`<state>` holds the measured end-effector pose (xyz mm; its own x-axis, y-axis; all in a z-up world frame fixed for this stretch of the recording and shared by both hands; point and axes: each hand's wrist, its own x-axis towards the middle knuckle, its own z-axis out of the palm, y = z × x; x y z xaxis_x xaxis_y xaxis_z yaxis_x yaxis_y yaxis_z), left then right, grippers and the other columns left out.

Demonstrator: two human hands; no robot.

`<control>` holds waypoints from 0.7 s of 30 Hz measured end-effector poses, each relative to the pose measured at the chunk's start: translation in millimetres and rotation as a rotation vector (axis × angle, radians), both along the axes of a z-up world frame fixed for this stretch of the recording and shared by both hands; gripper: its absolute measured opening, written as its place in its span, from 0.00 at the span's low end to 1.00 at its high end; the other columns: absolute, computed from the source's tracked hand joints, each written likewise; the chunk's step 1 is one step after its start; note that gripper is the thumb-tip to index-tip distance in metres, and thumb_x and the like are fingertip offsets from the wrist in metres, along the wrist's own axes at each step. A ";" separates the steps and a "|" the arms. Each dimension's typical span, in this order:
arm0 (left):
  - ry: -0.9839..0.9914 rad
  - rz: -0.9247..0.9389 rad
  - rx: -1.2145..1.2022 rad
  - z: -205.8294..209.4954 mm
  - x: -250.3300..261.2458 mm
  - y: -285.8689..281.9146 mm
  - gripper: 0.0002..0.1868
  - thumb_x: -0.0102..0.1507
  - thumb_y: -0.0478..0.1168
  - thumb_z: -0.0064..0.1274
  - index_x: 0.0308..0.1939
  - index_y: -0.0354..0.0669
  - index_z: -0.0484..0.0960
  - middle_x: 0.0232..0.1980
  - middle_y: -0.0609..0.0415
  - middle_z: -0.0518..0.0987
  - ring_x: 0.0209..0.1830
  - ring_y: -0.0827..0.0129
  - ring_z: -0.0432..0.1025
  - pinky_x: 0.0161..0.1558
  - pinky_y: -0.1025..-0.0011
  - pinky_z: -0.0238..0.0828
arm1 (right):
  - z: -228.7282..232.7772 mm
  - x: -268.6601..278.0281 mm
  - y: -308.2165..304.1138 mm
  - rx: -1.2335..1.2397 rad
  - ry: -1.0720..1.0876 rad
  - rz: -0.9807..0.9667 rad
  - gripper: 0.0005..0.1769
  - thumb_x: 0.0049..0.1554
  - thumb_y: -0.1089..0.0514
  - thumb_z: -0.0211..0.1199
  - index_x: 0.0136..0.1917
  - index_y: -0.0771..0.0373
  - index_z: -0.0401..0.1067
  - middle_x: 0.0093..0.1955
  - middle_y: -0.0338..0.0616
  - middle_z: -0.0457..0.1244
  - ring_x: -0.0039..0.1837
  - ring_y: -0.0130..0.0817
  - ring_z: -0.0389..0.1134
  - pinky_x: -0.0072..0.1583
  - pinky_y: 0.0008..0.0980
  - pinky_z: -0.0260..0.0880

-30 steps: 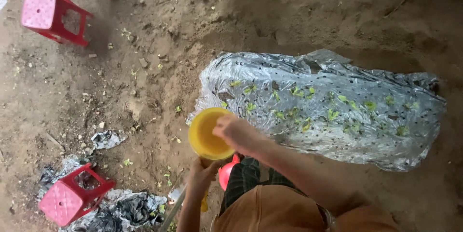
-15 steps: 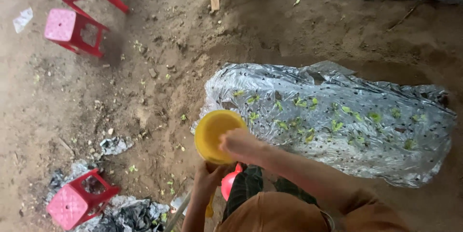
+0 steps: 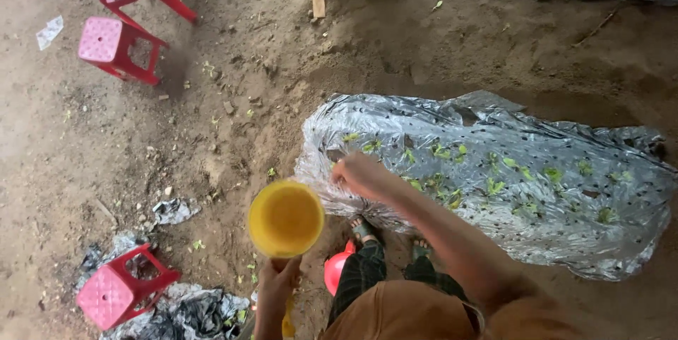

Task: Watering individual seedlings in a nursery using a small bowl.

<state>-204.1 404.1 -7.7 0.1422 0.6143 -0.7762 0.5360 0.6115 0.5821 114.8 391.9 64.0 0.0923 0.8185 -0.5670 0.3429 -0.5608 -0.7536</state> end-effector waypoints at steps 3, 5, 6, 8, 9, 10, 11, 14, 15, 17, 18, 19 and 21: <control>0.073 0.009 0.032 15.3 5.9 -3.6 0.12 0.63 0.41 0.62 0.34 0.35 0.81 0.25 0.49 0.76 0.22 0.66 0.65 0.26 0.67 0.61 | 83.7 15.5 -34.6 0.697 -0.181 0.223 0.06 0.55 0.70 0.67 0.47 0.66 0.79 0.40 0.47 0.73 0.38 0.29 0.74 0.41 0.20 0.75; 0.079 -0.006 0.036 9.7 3.4 -7.5 0.12 0.64 0.41 0.61 0.34 0.35 0.80 0.24 0.49 0.75 0.21 0.66 0.64 0.26 0.67 0.59 | 135.7 26.2 -62.3 0.821 0.071 0.265 0.04 0.57 0.68 0.67 0.46 0.63 0.77 0.40 0.41 0.71 0.38 0.26 0.73 0.41 0.20 0.76; 0.077 -0.017 0.044 6.5 4.7 -9.1 0.12 0.64 0.41 0.60 0.33 0.35 0.78 0.24 0.49 0.74 0.21 0.66 0.62 0.26 0.66 0.57 | 163.0 32.7 -77.5 0.943 0.320 0.313 0.04 0.59 0.67 0.66 0.44 0.60 0.74 0.39 0.36 0.70 0.38 0.23 0.73 0.41 0.21 0.77; 0.046 -0.049 0.049 14.4 13.8 -13.7 0.14 0.64 0.41 0.60 0.29 0.36 0.77 0.22 0.51 0.72 0.20 0.67 0.62 0.26 0.67 0.56 | 108.9 52.6 -88.7 0.578 0.475 0.230 0.06 0.56 0.71 0.62 0.40 0.63 0.76 0.35 0.41 0.70 0.35 0.26 0.72 0.38 0.23 0.75; 0.016 -0.071 0.057 17.8 18.4 -16.5 0.16 0.64 0.41 0.60 0.25 0.38 0.76 0.20 0.52 0.71 0.19 0.68 0.61 0.26 0.67 0.56 | 81.9 62.8 -94.6 0.212 0.619 0.149 0.11 0.53 0.75 0.58 0.36 0.66 0.78 0.30 0.46 0.70 0.32 0.30 0.71 0.36 0.25 0.72; 0.011 -0.076 0.057 12.5 21.4 -19.7 0.16 0.64 0.41 0.60 0.25 0.38 0.76 0.20 0.52 0.71 0.19 0.68 0.61 0.26 0.67 0.56 | 26.8 67.1 -104.1 0.213 0.614 0.144 0.11 0.53 0.75 0.58 0.36 0.66 0.78 0.30 0.46 0.70 0.32 0.30 0.71 0.36 0.25 0.72; -0.042 -0.061 0.034 8.1 22.9 -21.2 0.13 0.64 0.38 0.60 0.28 0.36 0.76 0.20 0.51 0.71 0.19 0.67 0.61 0.25 0.67 0.57 | -24.9 74.1 -120.0 0.133 -0.178 0.211 0.13 0.52 0.73 0.57 0.30 0.60 0.69 0.27 0.38 0.59 0.32 0.27 0.64 0.37 0.25 0.68; -0.121 -0.053 0.025 -8.5 36.8 -29.1 0.12 0.64 0.35 0.61 0.31 0.36 0.74 0.21 0.50 0.70 0.19 0.67 0.62 0.24 0.67 0.58 | 6.7 98.4 -159.6 0.181 -0.666 0.051 0.09 0.52 0.67 0.63 0.42 0.55 0.68 0.34 0.37 0.62 0.36 0.25 0.67 0.42 0.25 0.74; -0.132 -0.053 0.036 -13.3 35.1 -35.0 0.12 0.63 0.35 0.61 0.32 0.36 0.72 0.21 0.50 0.69 0.19 0.67 0.62 0.23 0.68 0.57 | 43.4 98.3 -170.0 0.325 -0.345 -0.146 0.23 0.52 0.63 0.71 0.61 0.54 0.76 0.43 0.43 0.75 0.40 0.26 0.77 0.46 0.23 0.83; -0.042 -0.110 0.005 24.6 64.4 -43.5 0.11 0.63 0.38 0.61 0.35 0.36 0.74 0.24 0.50 0.72 0.21 0.67 0.63 0.26 0.68 0.58 | 92.3 103.8 -200.9 0.547 0.016 -0.172 0.13 0.56 0.57 0.66 0.54 0.61 0.76 0.41 0.43 0.71 0.39 0.26 0.72 0.44 0.25 0.76; 0.037 -0.161 -0.016 44.0 81.5 -47.3 0.12 0.63 0.41 0.61 0.39 0.36 0.77 0.27 0.50 0.74 0.23 0.68 0.64 0.28 0.68 0.60 | 118.4 107.9 -216.8 0.771 0.376 -0.184 0.15 0.60 0.51 0.63 0.47 0.67 0.75 0.39 0.42 0.67 0.38 0.26 0.67 0.41 0.27 0.69; 0.033 -0.174 -0.018 34.4 85.9 -51.2 0.12 0.63 0.41 0.61 0.39 0.36 0.77 0.27 0.50 0.74 0.23 0.68 0.64 0.28 0.68 0.60 | 83.6 119.6 -224.9 0.772 0.367 -0.194 0.15 0.60 0.51 0.63 0.47 0.67 0.75 0.39 0.42 0.67 0.38 0.26 0.67 0.41 0.27 0.69; -0.084 -0.274 0.029 16.6 93.1 -59.6 0.13 0.60 0.39 0.61 0.25 0.34 0.80 0.21 0.54 0.71 0.23 0.71 0.65 0.25 0.70 0.61 | 15.0 142.8 -240.7 0.216 -0.030 -0.343 0.16 0.53 0.53 0.69 0.55 0.57 0.79 0.43 0.42 0.76 0.43 0.31 0.80 0.46 0.29 0.84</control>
<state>-111.0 344.5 9.0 0.3689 0.5655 -0.7376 0.6282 0.4332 0.6463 257.6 151.2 79.0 0.3945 0.8375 -0.3781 0.1867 -0.4759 -0.8594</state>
